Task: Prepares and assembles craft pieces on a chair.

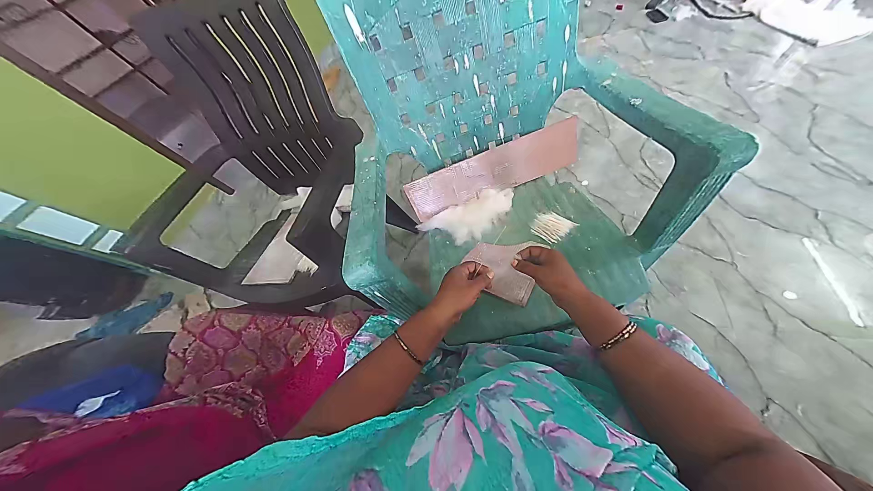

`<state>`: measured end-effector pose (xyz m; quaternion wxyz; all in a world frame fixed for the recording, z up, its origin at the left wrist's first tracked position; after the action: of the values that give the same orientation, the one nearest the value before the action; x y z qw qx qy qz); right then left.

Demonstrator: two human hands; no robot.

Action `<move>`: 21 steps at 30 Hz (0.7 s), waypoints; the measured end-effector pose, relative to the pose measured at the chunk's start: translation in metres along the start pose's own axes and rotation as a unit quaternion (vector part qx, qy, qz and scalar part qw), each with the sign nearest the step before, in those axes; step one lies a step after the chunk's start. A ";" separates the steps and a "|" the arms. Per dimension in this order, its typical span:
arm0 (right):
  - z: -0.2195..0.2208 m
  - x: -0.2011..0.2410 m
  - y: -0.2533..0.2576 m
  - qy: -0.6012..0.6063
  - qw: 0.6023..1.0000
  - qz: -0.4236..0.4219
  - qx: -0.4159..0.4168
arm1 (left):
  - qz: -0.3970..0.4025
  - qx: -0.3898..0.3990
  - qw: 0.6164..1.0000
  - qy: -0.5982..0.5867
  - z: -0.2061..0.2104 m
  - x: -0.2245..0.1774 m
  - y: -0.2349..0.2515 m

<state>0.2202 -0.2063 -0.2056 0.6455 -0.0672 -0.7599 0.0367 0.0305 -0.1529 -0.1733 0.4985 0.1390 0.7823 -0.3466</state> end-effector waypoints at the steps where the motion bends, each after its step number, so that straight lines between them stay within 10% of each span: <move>1: -0.001 -0.006 0.008 -0.064 0.998 0.009 -0.003 | -0.023 0.003 1.000 0.020 -0.001 0.005 0.004; 8: -0.001 -0.022 0.034 -0.319 0.947 0.035 -0.027 | -0.087 0.041 0.980 0.174 -0.008 0.035 0.016; 21: -0.026 -0.021 0.041 -0.315 0.947 0.042 -0.052 | -0.075 0.055 0.979 0.184 0.001 0.030 0.027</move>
<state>0.2509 -0.1702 -0.2276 0.3667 -0.1173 -0.9219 0.0432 0.0319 -0.1379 -0.2108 0.3105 0.1681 0.8486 -0.3939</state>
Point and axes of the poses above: each hand's wrist, its own y-axis towards the middle knuckle, its own z-axis out of the palm, x = y × z, the point moved 1 cm from there along y, towards the middle knuckle, and after that the axes turned 10 degrees about x, right-handed, at the moved point
